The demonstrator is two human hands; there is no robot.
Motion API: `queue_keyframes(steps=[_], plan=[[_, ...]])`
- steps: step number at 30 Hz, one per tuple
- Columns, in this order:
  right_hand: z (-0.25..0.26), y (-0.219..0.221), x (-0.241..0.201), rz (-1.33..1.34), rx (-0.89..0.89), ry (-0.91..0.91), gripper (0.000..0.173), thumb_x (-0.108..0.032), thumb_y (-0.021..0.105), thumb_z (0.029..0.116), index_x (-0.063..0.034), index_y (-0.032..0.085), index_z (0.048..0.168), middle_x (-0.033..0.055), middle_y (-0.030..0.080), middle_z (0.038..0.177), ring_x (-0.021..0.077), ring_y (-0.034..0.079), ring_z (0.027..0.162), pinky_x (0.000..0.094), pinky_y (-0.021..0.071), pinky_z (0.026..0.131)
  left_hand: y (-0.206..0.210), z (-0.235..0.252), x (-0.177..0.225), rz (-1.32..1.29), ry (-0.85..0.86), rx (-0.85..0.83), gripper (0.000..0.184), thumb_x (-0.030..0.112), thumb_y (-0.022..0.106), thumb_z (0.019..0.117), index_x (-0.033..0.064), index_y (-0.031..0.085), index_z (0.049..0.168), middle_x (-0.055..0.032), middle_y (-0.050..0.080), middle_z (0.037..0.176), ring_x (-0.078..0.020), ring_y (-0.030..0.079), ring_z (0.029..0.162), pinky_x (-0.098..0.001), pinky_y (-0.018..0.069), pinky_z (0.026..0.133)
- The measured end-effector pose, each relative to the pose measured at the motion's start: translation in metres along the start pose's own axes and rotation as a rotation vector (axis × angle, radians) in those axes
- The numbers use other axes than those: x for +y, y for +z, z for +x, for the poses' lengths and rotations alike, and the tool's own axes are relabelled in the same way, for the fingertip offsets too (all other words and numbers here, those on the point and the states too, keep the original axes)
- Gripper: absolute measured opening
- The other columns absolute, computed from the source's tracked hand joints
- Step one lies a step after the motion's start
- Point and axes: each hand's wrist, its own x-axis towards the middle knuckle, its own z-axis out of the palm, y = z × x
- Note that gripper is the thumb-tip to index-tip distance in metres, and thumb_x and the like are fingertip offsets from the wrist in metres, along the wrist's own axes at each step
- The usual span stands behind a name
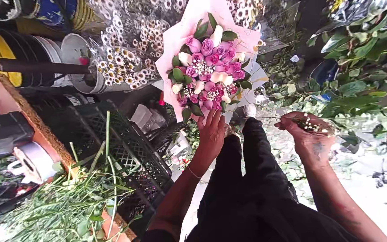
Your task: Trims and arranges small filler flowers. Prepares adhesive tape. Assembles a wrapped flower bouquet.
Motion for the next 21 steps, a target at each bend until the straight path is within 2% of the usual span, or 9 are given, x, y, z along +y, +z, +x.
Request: queue_keyframes(steps=[2,5,8,12,14,17,21], plan=[[-0.003,0.01,0.007,-0.037,-0.007,-0.063,0.016,-0.007,0.072,0.0894,-0.0025,0.069,0.104,-0.0006,0.075,0.096,0.0123,0.074,0.08,0.0325,0.0651,0.075,0.01,0.008,-0.006,0.076,0.017,0.06,0.034,0.021,0.069,0.0946,0.004,0.071,0.123,-0.0151,0.064,0.138,-0.0367,0.056,0.134,-0.0676,0.032,0.109],[-0.007,0.031,0.007,0.009,-0.024,-0.119,0.014,-0.004,0.073,0.0886,-0.0027,0.069,0.103,-0.0013,0.076,0.096,0.0114,0.074,0.082,0.0317,0.065,0.076,0.019,0.017,-0.019,0.118,0.019,0.04,0.033,0.022,0.067,0.0968,0.0041,0.07,0.125,-0.0146,0.065,0.136,-0.0345,0.057,0.133,-0.0665,0.0311,0.109],[-0.005,0.046,0.003,0.031,-0.042,-0.134,0.013,-0.001,0.073,0.0865,-0.0029,0.071,0.099,-0.0002,0.077,0.095,0.0113,0.074,0.083,0.0312,0.0644,0.079,0.025,0.015,-0.027,0.134,0.03,0.028,0.036,0.025,0.064,0.099,0.0048,0.068,0.129,-0.0144,0.061,0.143,-0.0346,0.052,0.138,-0.0678,0.0286,0.111],[0.004,0.058,-0.001,0.053,0.005,-0.123,0.013,0.0,0.073,0.0867,-0.0033,0.072,0.099,0.0002,0.077,0.093,0.0128,0.075,0.082,0.0321,0.0643,0.079,0.021,0.013,-0.029,0.092,0.075,0.212,0.029,0.026,0.064,0.0986,0.0074,0.073,0.12,-0.0106,0.066,0.136,-0.0301,0.057,0.134,-0.0652,0.0303,0.11],[0.011,0.061,-0.003,0.053,0.071,-0.129,0.012,-0.001,0.074,0.0868,-0.0041,0.072,0.099,0.0004,0.077,0.092,0.0143,0.075,0.082,0.0338,0.0646,0.078,0.011,0.021,-0.027,0.059,0.075,0.283,0.03,0.027,0.062,0.1006,0.008,0.073,0.121,-0.0098,0.066,0.137,-0.0293,0.055,0.136,-0.0635,0.0303,0.111],[0.024,0.062,-0.003,0.057,0.148,-0.169,0.015,-0.002,0.075,0.0865,-0.0065,0.07,0.1,0.0003,0.076,0.094,0.0156,0.074,0.086,0.037,0.0638,0.081,-0.002,0.043,-0.023,0.056,0.1,0.329,0.035,0.028,0.061,0.1014,0.0064,0.069,0.128,-0.0114,0.061,0.143,-0.03,0.049,0.142,-0.0619,0.0278,0.114],[0.042,0.064,-0.003,0.096,0.188,-0.232,0.017,0.0,0.075,0.0867,-0.0066,0.07,0.101,0.001,0.075,0.096,0.017,0.074,0.086,0.0381,0.0643,0.08,-0.014,0.088,-0.012,0.147,0.143,0.212,0.056,0.036,0.063,0.0995,0.0028,0.055,0.144,-0.0171,0.046,0.156,-0.0343,0.035,0.15,-0.0661,0.0205,0.115]])
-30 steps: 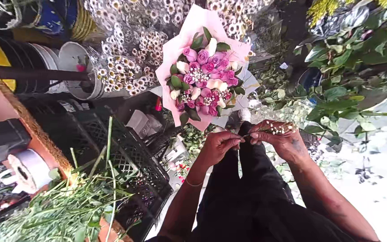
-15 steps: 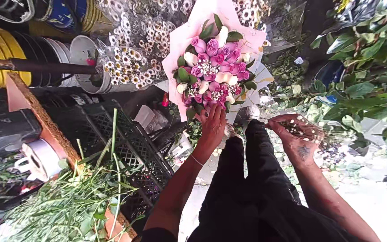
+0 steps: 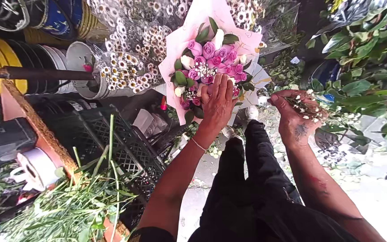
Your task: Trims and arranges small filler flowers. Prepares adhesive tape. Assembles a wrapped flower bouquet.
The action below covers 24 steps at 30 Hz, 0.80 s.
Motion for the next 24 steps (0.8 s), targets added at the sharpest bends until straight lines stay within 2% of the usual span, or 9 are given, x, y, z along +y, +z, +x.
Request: queue_keyframes(steps=[3,6,7,10,11,16,19,22,24], plan=[[0.012,0.005,0.002,0.025,-0.018,-0.03,0.017,0.0,0.074,0.088,-0.006,0.07,0.104,0.0004,0.075,0.097,0.0157,0.074,0.086,0.0366,0.0643,0.08,-0.004,0.04,-0.001,0.114,0.063,-0.079,0.059,0.039,0.062,0.1003,-0.0012,0.054,0.142,-0.0212,0.05,0.152,-0.0383,0.042,0.145,-0.0658,0.0233,0.114],[0.027,0.011,0.004,0.007,-0.052,-0.047,0.015,-0.002,0.072,0.0918,-0.0043,0.069,0.106,0.0007,0.074,0.099,0.014,0.073,0.087,0.0347,0.0638,0.08,-0.001,0.07,-0.008,0.149,0.117,-0.144,0.048,0.04,0.061,0.1003,-0.0031,0.067,0.12,-0.0209,0.067,0.122,-0.0391,0.059,0.122,-0.0663,0.0268,0.111],[0.032,0.012,0.007,-0.027,-0.064,-0.053,0.014,-0.003,0.071,0.0934,-0.0033,0.068,0.108,0.0016,0.073,0.101,0.0141,0.073,0.087,0.0343,0.0644,0.08,0.002,0.073,-0.011,0.154,0.137,-0.159,0.049,0.041,0.059,0.1007,-0.0027,0.067,0.121,-0.0204,0.067,0.123,-0.0383,0.061,0.121,-0.0664,0.0263,0.111],[0.048,0.021,0.015,-0.159,-0.088,-0.078,0.015,-0.007,0.069,0.0965,-0.0016,0.068,0.111,0.0059,0.071,0.104,0.0128,0.073,0.088,0.0309,0.064,0.08,0.003,0.07,-0.018,0.141,0.191,-0.203,0.053,0.038,0.056,0.1039,-0.0009,0.056,0.141,-0.0214,0.058,0.141,-0.0397,0.057,0.129,-0.0701,0.0231,0.112],[0.053,0.026,0.018,-0.196,-0.088,-0.076,0.015,-0.008,0.069,0.0965,-0.0015,0.07,0.11,0.0064,0.071,0.104,0.0113,0.072,0.087,0.029,0.0626,0.079,0.005,0.069,-0.021,0.135,0.214,-0.214,0.052,0.036,0.055,0.1042,-0.0006,0.055,0.141,-0.0214,0.059,0.141,-0.0394,0.057,0.131,-0.0709,0.0232,0.112],[0.061,0.046,0.027,-0.357,-0.127,-0.148,0.015,-0.007,0.073,0.0926,-0.0031,0.074,0.107,0.0112,0.074,0.103,0.014,0.072,0.096,0.0314,0.0568,0.089,0.0,0.063,-0.036,0.21,0.34,-0.259,0.038,0.029,0.049,0.1071,0.002,0.064,0.13,-0.0173,0.067,0.127,-0.0387,0.06,0.124,-0.0694,0.0247,0.112],[0.052,0.058,0.035,-0.437,-0.164,-0.22,0.015,-0.007,0.073,0.0917,-0.0012,0.076,0.105,0.0159,0.074,0.099,0.0226,0.072,0.093,0.0363,0.0563,0.086,-0.003,0.05,-0.043,0.218,0.351,-0.206,0.024,0.016,0.055,0.1021,0.0003,0.071,0.11,-0.0161,0.069,0.118,-0.039,0.061,0.121,-0.0696,0.0243,0.113],[0.041,0.077,0.051,-0.398,-0.143,-0.277,0.013,-0.005,0.074,0.0893,0.0015,0.077,0.101,0.0167,0.075,0.097,0.0216,0.074,0.09,0.0311,0.0583,0.084,-0.005,0.037,-0.048,0.24,0.323,-0.19,0.024,0.013,0.053,0.1028,-0.0001,0.072,0.109,-0.0151,0.07,0.12,-0.0368,0.061,0.124,-0.0685,0.0247,0.113],[0.037,0.088,0.058,-0.393,-0.136,-0.302,0.014,-0.004,0.073,0.0885,0.002,0.077,0.1,0.0178,0.076,0.099,0.0238,0.074,0.091,0.0325,0.0586,0.084,-0.005,0.029,-0.05,0.253,0.313,-0.201,0.025,0.014,0.054,0.1029,0.0008,0.072,0.113,-0.0142,0.069,0.126,-0.0363,0.059,0.128,-0.0691,0.0234,0.113]])
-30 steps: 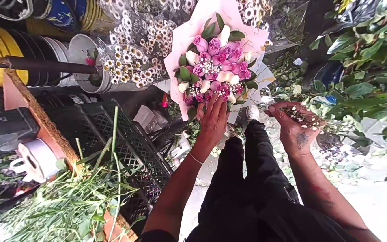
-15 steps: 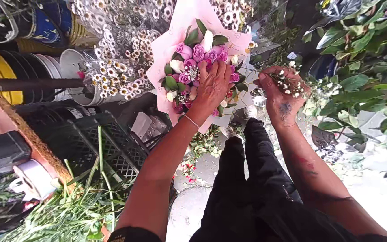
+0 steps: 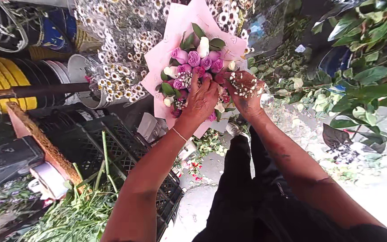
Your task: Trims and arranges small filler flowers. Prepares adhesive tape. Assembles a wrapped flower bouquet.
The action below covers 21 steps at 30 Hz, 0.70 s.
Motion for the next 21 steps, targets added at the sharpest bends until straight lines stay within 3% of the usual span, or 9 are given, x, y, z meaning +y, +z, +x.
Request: queue_keyframes(steps=[3,7,9,11,15,18,21], plan=[[-0.002,0.017,0.002,-0.05,-0.016,-0.006,0.015,-0.01,0.074,0.0895,-0.0003,0.079,0.1,0.0169,0.076,0.099,0.0273,0.074,0.093,0.0378,0.0585,0.085,0.001,-0.009,-0.002,-0.005,-0.003,0.012,0.022,0.006,0.056,0.099,0.0016,0.073,0.112,-0.014,0.069,0.127,-0.036,0.059,0.128,-0.0692,0.0239,0.113],[-0.003,0.034,0.001,-0.274,-0.008,-0.106,0.015,-0.013,0.071,0.0883,-0.0009,0.078,0.095,0.0172,0.077,0.094,0.0319,0.073,0.082,0.0455,0.0528,0.068,-0.003,-0.014,-0.007,-0.001,0.001,0.041,0.019,0.007,0.058,0.0984,0.0015,0.073,0.108,-0.0132,0.07,0.125,-0.0354,0.061,0.126,-0.0691,0.0257,0.111],[-0.001,0.039,0.002,-0.335,-0.024,-0.119,0.014,-0.012,0.069,0.0892,-0.0028,0.078,0.095,0.0162,0.076,0.095,0.0332,0.072,0.081,0.0484,0.0485,0.066,-0.006,-0.015,-0.009,-0.011,0.003,0.023,0.019,0.004,0.057,0.0977,0.0008,0.073,0.108,-0.0139,0.07,0.124,-0.036,0.06,0.126,-0.07,0.0247,0.111],[0.006,0.046,0.005,-0.356,-0.011,-0.148,0.012,-0.013,0.069,0.0891,-0.0091,0.08,0.094,0.0118,0.076,0.095,0.032,0.066,0.082,0.0484,0.043,0.07,-0.008,-0.015,-0.007,-0.018,-0.018,-0.001,0.021,0.001,0.056,0.0974,-0.0006,0.073,0.109,-0.0154,0.069,0.126,-0.037,0.059,0.129,-0.0698,0.0238,0.113],[0.023,0.066,0.009,-0.5,-0.017,-0.117,0.011,-0.011,0.068,0.0869,-0.011,0.074,0.079,0.0133,0.065,0.087,0.0342,0.058,0.092,0.0517,0.0354,0.083,-0.011,-0.013,-0.006,-0.051,-0.035,-0.036,0.019,0.001,0.057,0.0964,-0.0003,0.074,0.104,-0.0162,0.071,0.123,-0.0383,0.059,0.129,-0.0695,0.0219,0.115],[0.034,0.069,0.005,-0.646,-0.139,-0.023,0.011,-0.006,0.063,0.0885,-0.0066,0.074,0.087,0.0176,0.067,0.111,0.0402,0.058,0.11,0.0601,0.0354,0.095,-0.009,-0.013,-0.008,-0.065,-0.014,0.018,0.017,0.002,0.059,0.0953,0.0006,0.075,0.099,-0.0161,0.072,0.116,-0.0388,0.062,0.122,-0.0704,0.0247,0.112],[0.038,0.06,-0.004,-0.652,-0.267,0.056,0.013,-0.01,0.065,0.089,-0.0077,0.076,0.096,0.0204,0.065,0.12,0.0439,0.056,0.117,0.0667,0.031,0.102,-0.01,-0.014,-0.007,-0.059,-0.031,-0.002,0.019,0.004,0.056,0.0982,-0.0004,0.074,0.105,-0.0157,0.071,0.119,-0.0382,0.06,0.126,-0.0703,0.0241,0.113]])
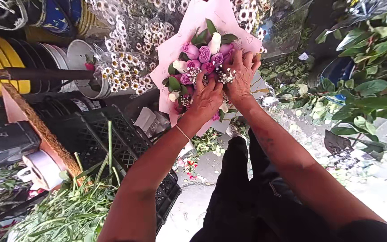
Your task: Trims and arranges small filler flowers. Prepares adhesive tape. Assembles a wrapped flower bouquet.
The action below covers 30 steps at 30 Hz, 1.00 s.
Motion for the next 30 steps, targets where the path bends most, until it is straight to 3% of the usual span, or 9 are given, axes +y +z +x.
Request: queue_keyframes(steps=[3,6,8,10,12,14,24,27,30], plan=[[-0.013,-0.008,0.006,0.07,0.068,-0.065,0.013,-0.014,0.069,0.0863,-0.0154,0.079,0.095,0.0181,0.065,0.103,0.0426,0.058,0.103,0.0631,0.0361,0.091,0.001,0.001,0.001,0.017,-0.019,-0.001,0.021,0.002,0.054,0.0982,-0.0004,0.073,0.108,-0.0153,0.071,0.122,-0.0366,0.06,0.126,-0.069,0.0237,0.113],[-0.017,0.005,0.011,0.208,0.255,-0.104,0.007,-0.013,0.07,0.0849,-0.0104,0.075,0.081,0.0118,0.063,0.081,0.0343,0.058,0.088,0.0535,0.0353,0.085,0.004,0.0,0.005,0.033,-0.018,0.023,0.021,0.001,0.056,0.0967,0.0,0.074,0.107,-0.0147,0.071,0.12,-0.0364,0.062,0.124,-0.0688,0.0251,0.112],[-0.015,0.007,0.013,0.316,0.325,-0.056,0.008,-0.015,0.073,0.0851,-0.0073,0.074,0.082,0.0139,0.067,0.085,0.0355,0.06,0.09,0.0541,0.0365,0.084,0.005,-0.001,0.004,0.047,-0.013,0.023,0.02,0.001,0.056,0.0967,0.0004,0.073,0.107,-0.0136,0.071,0.12,-0.0354,0.061,0.124,-0.0687,0.0247,0.112],[-0.018,0.001,0.015,0.392,0.359,-0.035,0.01,-0.015,0.073,0.089,-0.0111,0.081,0.095,0.0152,0.07,0.091,0.0353,0.059,0.094,0.0542,0.0351,0.087,0.004,-0.003,0.002,0.048,-0.009,0.018,0.02,0.002,0.056,0.0968,-0.0006,0.073,0.108,-0.0143,0.07,0.123,-0.0362,0.061,0.124,-0.0693,0.025,0.111],[-0.021,0.008,0.02,0.347,0.465,-0.062,0.009,-0.019,0.074,0.088,-0.0146,0.081,0.09,0.0123,0.072,0.088,0.0313,0.06,0.09,0.0517,0.0344,0.088,0.004,-0.004,0.002,0.042,-0.009,0.015,0.022,0.002,0.054,0.0977,-0.0009,0.072,0.111,-0.0149,0.07,0.124,-0.0367,0.061,0.125,-0.0692,0.0249,0.111],[-0.024,0.014,0.023,0.275,0.505,-0.145,0.01,-0.019,0.072,0.0876,-0.0097,0.074,0.083,0.011,0.067,0.081,0.0295,0.058,0.083,0.05,0.034,0.086,0.003,-0.004,0.001,0.027,-0.015,-0.005,0.025,0.001,0.053,0.0986,-0.0009,0.071,0.115,-0.0152,0.069,0.127,-0.0373,0.059,0.128,-0.0686,0.0234,0.113],[0.003,0.014,0.011,0.127,0.318,-0.263,0.017,-0.018,0.071,0.0844,-0.0043,0.066,0.076,0.0118,0.066,0.077,0.0327,0.062,0.083,0.0517,0.0359,0.086,-0.003,-0.006,0.003,0.023,-0.046,-0.068,0.022,0.0,0.053,0.0982,-0.0013,0.072,0.11,-0.0167,0.069,0.124,-0.0382,0.058,0.129,-0.0696,0.0231,0.112],[-0.004,-0.008,0.017,0.217,0.287,-0.274,0.011,-0.016,0.072,0.0858,-0.0054,0.075,0.084,0.0142,0.072,0.085,0.0338,0.062,0.084,0.0525,0.0364,0.084,-0.001,-0.007,0.002,0.012,-0.041,-0.026,0.022,-0.002,0.054,0.097,-0.0022,0.072,0.109,-0.0165,0.069,0.124,-0.0377,0.06,0.127,-0.0707,0.0234,0.112],[-0.017,-0.032,0.027,0.491,0.204,-0.165,0.017,-0.019,0.07,0.0949,-0.0056,0.081,0.098,0.0156,0.077,0.097,0.0287,0.072,0.093,0.0479,0.0505,0.088,0.003,-0.008,0.004,0.03,-0.042,-0.004,0.024,-0.003,0.051,0.0977,-0.002,0.071,0.111,-0.016,0.069,0.125,-0.0378,0.059,0.127,-0.0702,0.0241,0.111]])
